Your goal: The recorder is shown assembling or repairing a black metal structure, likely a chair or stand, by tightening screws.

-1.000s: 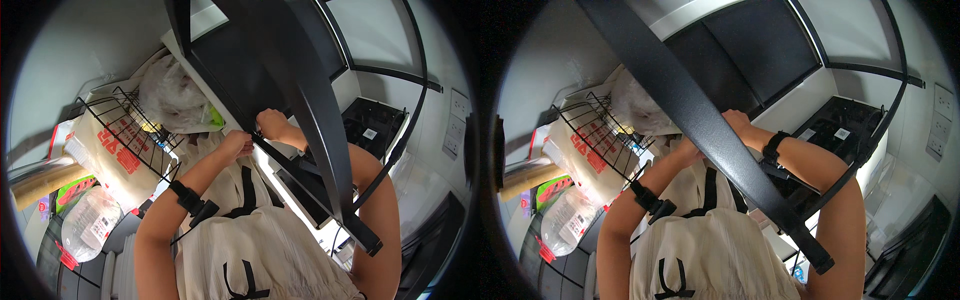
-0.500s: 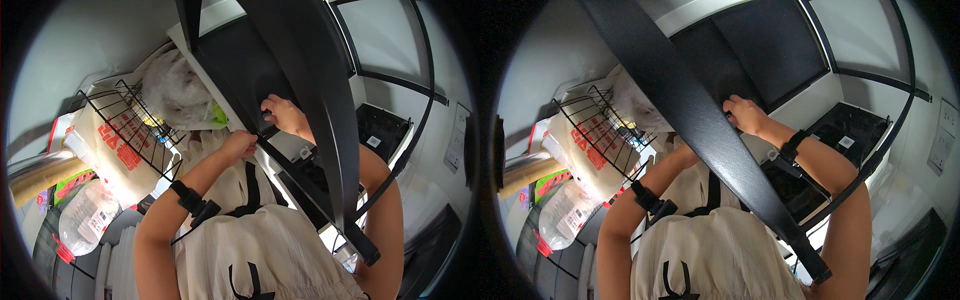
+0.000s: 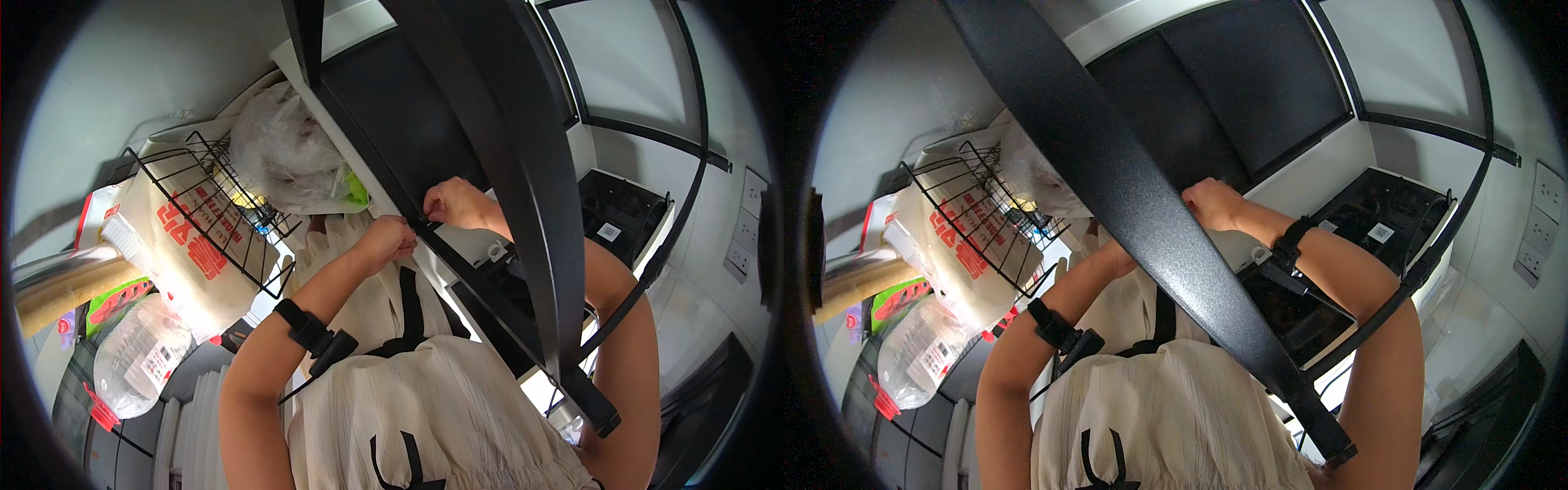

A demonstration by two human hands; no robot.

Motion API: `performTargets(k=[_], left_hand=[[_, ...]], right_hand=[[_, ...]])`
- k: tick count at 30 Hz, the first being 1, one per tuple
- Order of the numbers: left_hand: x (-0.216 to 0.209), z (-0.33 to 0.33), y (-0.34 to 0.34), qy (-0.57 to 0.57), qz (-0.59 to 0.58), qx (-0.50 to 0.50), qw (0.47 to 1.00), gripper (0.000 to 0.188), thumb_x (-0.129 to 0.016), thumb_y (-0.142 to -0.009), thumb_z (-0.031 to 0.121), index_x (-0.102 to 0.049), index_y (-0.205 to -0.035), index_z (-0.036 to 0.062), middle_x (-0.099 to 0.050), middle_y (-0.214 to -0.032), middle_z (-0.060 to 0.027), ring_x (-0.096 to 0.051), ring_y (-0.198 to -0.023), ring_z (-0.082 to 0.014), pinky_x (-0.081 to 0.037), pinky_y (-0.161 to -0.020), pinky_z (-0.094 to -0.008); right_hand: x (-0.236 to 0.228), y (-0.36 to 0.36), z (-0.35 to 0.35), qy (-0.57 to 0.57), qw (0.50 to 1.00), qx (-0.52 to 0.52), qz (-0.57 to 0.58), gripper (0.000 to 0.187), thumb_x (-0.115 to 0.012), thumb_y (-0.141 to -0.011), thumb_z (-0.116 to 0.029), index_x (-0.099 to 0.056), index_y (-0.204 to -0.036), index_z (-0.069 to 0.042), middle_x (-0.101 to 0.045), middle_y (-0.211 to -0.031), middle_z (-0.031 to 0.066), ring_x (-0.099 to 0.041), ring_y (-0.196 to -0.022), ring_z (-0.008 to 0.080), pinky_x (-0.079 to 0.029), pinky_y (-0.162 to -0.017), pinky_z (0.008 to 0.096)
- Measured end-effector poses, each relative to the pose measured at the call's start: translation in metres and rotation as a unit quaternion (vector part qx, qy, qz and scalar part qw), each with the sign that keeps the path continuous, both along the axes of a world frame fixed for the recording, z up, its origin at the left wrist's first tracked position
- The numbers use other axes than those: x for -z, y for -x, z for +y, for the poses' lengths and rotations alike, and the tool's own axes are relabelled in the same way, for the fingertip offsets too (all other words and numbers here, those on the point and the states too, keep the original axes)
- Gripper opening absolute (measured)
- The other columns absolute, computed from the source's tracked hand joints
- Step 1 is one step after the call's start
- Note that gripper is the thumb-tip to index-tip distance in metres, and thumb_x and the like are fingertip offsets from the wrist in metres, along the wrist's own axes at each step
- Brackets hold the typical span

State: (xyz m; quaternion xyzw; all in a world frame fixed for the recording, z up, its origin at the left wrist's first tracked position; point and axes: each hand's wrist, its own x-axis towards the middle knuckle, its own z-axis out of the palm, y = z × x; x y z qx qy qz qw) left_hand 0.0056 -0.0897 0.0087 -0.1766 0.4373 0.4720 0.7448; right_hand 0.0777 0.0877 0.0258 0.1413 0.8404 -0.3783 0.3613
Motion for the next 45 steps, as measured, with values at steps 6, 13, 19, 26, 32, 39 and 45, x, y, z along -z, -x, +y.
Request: performTargets(k=[6,13,19,26,32,39,45], left_hand=[[-0.002,0.0,0.0,0.0,-0.014,-0.013,1.0,0.066,-0.053,-0.074,0.0,-0.022,-0.131,-0.0116,-0.054,-0.081,-0.0094,-0.057,-0.075,-0.0187,-0.049,-0.075,-0.0296],[-0.001,0.001,0.0,0.001,-0.041,-0.022,0.999,0.065,-0.053,-0.074,-0.002,-0.022,-0.131,-0.0114,-0.052,-0.085,-0.0108,-0.056,-0.078,-0.0202,-0.049,-0.077,-0.0303],[-0.001,0.001,0.001,0.001,-0.056,-0.023,0.998,0.064,-0.053,-0.074,-0.004,-0.023,-0.13,-0.0113,-0.051,-0.088,-0.0117,-0.056,-0.079,-0.0211,-0.049,-0.076,-0.0313],[-0.005,0.004,0.005,0.006,-0.063,-0.009,0.998,0.062,-0.053,-0.076,-0.003,-0.023,-0.13,-0.0111,-0.05,-0.088,-0.0117,-0.056,-0.078,-0.0213,-0.049,-0.076,-0.0324],[-0.008,0.004,0.006,0.003,-0.065,-0.024,0.998,0.062,-0.053,-0.077,-0.002,-0.022,-0.131,-0.0106,-0.05,-0.091,-0.0119,-0.055,-0.081,-0.0212,-0.049,-0.077,-0.0324],[-0.007,0.004,0.007,0.001,-0.068,-0.015,0.998,0.065,-0.052,-0.077,-0.002,-0.02,-0.132,-0.009,-0.049,-0.089,-0.0099,-0.054,-0.079,-0.0194,-0.048,-0.077,-0.0322],[-0.007,0.003,0.007,-0.009,-0.07,-0.016,0.997,0.065,-0.052,-0.077,-0.002,-0.02,-0.133,-0.0086,-0.05,-0.09,-0.0097,-0.054,-0.079,-0.0194,-0.047,-0.078,-0.0321]], right_hand=[[0.0,-0.002,0.002,0.008,0.997,0.026,-0.077,0.015,-0.069,-0.071,-0.007,-0.066,-0.085,-0.003,-0.066,-0.08,0.0121,-0.065,-0.077,0.0215,-0.051,-0.07,0.0307],[0.006,-0.008,0.001,-0.011,0.998,0.039,-0.056,0.015,-0.069,-0.069,-0.006,-0.068,-0.084,-0.003,-0.066,-0.078,0.0129,-0.065,-0.078,0.0214,-0.05,-0.071,0.0304],[0.0,-0.005,0.003,0.011,0.996,0.042,-0.08,0.014,-0.066,-0.071,-0.003,-0.068,-0.084,-0.002,-0.066,-0.078,0.0129,-0.065,-0.077,0.0202,-0.05,-0.071,0.0299],[0.004,-0.009,0.001,0.013,0.996,0.052,-0.072,0.012,-0.066,-0.071,-0.002,-0.068,-0.083,-0.002,-0.066,-0.077,0.0115,-0.065,-0.075,0.0188,-0.05,-0.07,0.0295],[0.004,-0.009,-0.001,-0.001,0.996,0.057,-0.068,0.011,-0.066,-0.071,-0.004,-0.068,-0.082,-0.004,-0.066,-0.077,0.0114,-0.065,-0.076,0.021,-0.05,-0.07,0.0305],[0.005,-0.009,0.0,-0.005,0.997,0.035,-0.07,0.011,-0.065,-0.072,-0.005,-0.068,-0.082,-0.005,-0.066,-0.078,0.0116,-0.064,-0.078,0.0243,-0.05,-0.071,0.0328],[0.005,-0.01,-0.002,-0.018,0.998,0.023,-0.062,0.01,-0.065,-0.072,-0.005,-0.068,-0.082,-0.005,-0.066,-0.078,0.0122,-0.064,-0.077,0.0248,-0.049,-0.071,0.0335]])
